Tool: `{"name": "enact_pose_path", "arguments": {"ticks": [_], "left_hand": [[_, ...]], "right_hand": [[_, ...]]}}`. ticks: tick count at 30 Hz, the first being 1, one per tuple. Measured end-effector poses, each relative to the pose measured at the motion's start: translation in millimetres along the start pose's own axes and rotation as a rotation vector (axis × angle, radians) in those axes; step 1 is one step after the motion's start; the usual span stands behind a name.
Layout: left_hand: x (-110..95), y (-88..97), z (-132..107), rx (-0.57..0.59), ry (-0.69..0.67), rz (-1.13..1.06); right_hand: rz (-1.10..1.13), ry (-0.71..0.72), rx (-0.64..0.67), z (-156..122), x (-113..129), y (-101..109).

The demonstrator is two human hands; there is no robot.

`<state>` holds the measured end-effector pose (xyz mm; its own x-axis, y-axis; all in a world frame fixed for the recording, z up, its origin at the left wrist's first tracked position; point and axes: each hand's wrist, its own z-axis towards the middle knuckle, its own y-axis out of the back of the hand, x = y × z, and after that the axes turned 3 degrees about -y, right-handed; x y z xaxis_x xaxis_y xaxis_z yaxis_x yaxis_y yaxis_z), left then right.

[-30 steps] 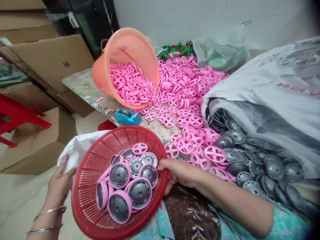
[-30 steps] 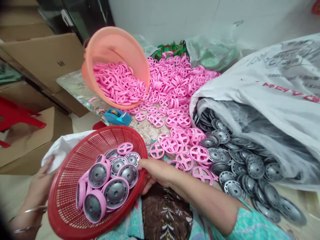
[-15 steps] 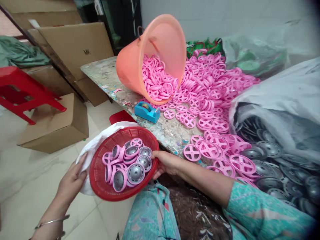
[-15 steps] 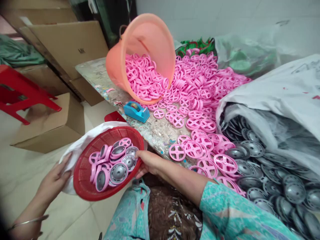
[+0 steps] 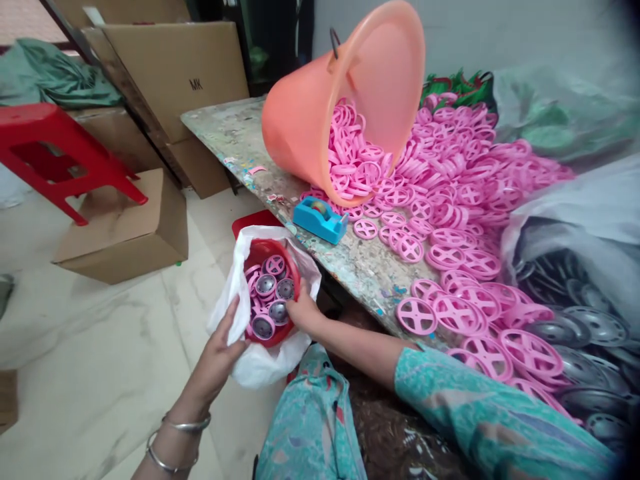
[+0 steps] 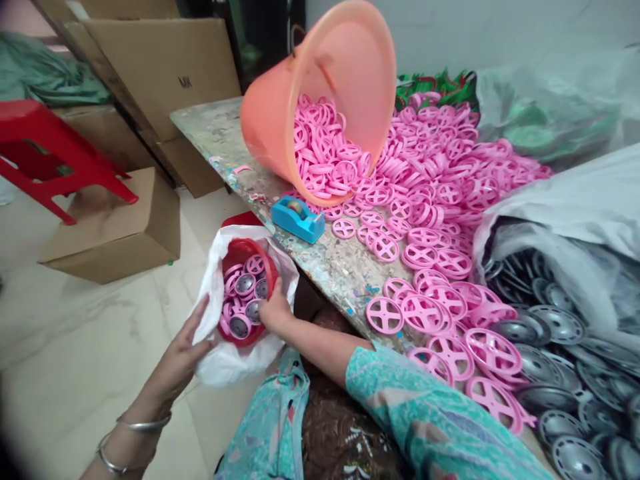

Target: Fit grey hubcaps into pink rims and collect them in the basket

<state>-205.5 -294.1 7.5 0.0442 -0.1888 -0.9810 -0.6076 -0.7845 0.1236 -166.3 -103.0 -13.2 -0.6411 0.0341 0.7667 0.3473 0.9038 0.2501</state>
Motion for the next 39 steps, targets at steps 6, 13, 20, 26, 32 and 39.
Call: {"name": "enact_pose_path", "arguments": {"ticks": [6, 13, 20, 26, 32, 39], "left_hand": [[-2, -15.7, -5, -0.077, 0.0, -0.163], [6, -11.3, -25, -0.195, 0.035, 0.029], [-24, 1.0, -24, -0.277, 0.014, -0.072], [-34, 9.9, -16, -0.353, 0.032, -0.166], [-42, 19.6, -12, -0.426, 0.003, -0.206], [-38, 22.7, -8, -0.558, -0.053, -0.073]], "right_hand": [[-0.478, -0.004, -0.096, 29, -26, -4], [-0.816, 0.24, -0.032, 27, -24, -14], [-1.106, 0.582, -0.02, 22, 17, -17], [-1.289, 0.784, -0.021, 4, 16, -11], [-1.326, 0.79, 0.001, -18, 34, 12], [-1.27, 0.819, -0.07, -71, 48, 66]]}}
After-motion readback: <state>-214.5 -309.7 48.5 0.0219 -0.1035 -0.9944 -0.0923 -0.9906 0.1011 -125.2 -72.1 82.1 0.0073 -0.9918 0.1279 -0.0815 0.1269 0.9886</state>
